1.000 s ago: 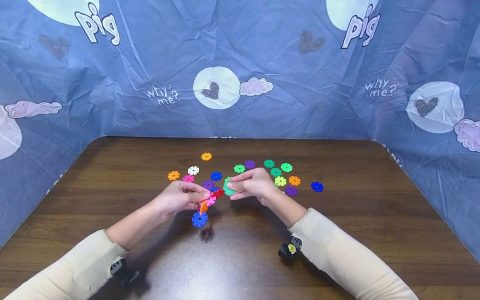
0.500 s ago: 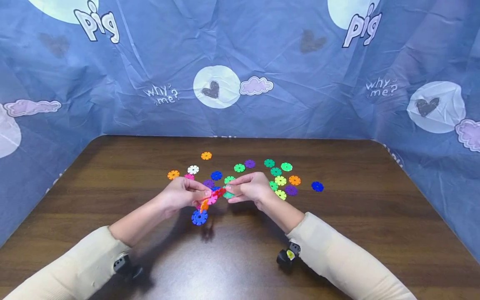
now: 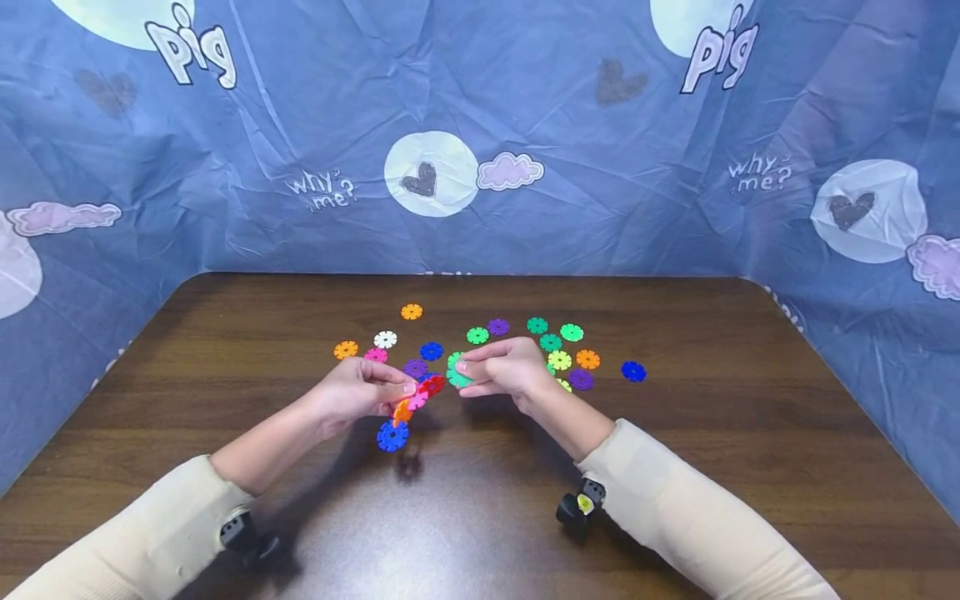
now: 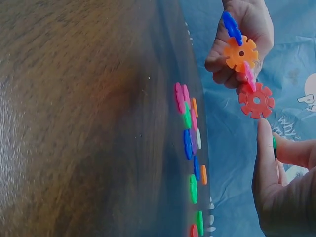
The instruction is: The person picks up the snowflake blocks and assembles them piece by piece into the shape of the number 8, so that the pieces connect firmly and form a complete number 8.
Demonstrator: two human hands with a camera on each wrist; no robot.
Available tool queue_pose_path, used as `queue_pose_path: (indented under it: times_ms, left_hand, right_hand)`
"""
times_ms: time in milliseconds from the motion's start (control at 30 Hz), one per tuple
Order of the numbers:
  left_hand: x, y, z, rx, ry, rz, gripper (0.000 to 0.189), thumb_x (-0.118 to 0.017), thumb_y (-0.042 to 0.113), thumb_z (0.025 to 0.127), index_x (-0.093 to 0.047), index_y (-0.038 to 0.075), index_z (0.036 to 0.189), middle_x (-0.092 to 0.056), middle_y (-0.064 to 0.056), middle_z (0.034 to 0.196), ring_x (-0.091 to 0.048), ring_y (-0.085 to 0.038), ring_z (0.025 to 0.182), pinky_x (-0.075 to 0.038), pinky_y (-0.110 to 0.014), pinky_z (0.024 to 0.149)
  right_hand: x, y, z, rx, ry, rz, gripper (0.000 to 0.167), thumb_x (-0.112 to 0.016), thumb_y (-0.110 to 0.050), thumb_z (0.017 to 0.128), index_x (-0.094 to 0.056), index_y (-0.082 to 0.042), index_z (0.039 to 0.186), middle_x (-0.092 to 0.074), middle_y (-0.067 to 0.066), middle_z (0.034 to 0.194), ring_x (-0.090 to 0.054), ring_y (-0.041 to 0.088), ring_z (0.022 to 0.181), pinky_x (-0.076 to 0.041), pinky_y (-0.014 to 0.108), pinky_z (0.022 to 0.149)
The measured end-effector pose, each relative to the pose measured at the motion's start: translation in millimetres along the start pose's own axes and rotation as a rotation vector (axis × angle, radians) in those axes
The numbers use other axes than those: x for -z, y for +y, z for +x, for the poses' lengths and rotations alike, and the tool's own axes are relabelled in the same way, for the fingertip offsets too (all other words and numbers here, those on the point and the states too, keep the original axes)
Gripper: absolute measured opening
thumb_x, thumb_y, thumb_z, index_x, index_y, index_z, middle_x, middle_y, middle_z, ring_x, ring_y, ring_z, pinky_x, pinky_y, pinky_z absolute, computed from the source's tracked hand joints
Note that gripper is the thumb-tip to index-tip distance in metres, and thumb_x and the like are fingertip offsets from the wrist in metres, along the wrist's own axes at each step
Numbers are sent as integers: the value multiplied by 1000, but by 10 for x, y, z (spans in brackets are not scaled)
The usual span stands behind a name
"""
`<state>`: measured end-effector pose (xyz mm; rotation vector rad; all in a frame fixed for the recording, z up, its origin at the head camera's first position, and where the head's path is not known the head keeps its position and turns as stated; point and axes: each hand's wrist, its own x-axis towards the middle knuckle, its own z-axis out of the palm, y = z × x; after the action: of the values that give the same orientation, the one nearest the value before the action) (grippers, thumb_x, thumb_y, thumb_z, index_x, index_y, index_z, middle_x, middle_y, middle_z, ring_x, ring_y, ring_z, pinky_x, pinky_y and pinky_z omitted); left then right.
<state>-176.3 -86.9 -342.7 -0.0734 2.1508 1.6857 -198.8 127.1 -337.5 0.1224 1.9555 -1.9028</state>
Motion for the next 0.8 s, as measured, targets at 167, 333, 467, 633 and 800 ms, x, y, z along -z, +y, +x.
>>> queue_pose_path:
  times_ms: [167,333,467,633,800]
  left_hand:
    - [3,10,-6,-11,-1,26,25,-69,7,87,-68,-9,105,-71,2,72,-61,-7,64,-56,-21,66]
    - [-16,27,-5,-37,31,53,22,-70,6,86,-69,-10,102,-74,-5,76,-62,-6,63,-56,-21,64]
    - [-20,30,-11,-66,80,40,22,-70,4,85,-69,-11,101,-74,-5,76,-62,-3,62,-55,-20,64]
    - [-16,25,-9,-66,146,-19,23,-70,6,86,-70,-8,103,-75,-4,79,-59,-3,61,-54,-20,64]
    - [-6,26,-15,-91,136,-81,24,-68,6,87,-69,-9,105,-76,-6,83,-64,-3,64,-59,-25,71]
  right_hand:
    - [-37,-14,-10,-4,-8,-13,39,-67,0,87,-57,16,121,-74,5,85,-72,15,67,-61,34,70]
    - [-90,-5,-29,-26,-6,-14,36,-66,1,86,-59,15,118,-72,1,80,-71,14,66,-61,33,70]
    - [-142,10,-42,-16,14,45,35,-66,3,86,-58,16,117,-70,2,76,-70,14,64,-61,33,68]
    - [-191,14,-49,-10,60,141,37,-67,1,86,-59,13,120,-71,3,83,-71,13,70,-61,33,72]
    - [-127,-37,-36,25,-4,162,41,-63,0,90,-53,13,127,-71,-2,87,-70,10,75,-60,32,78]
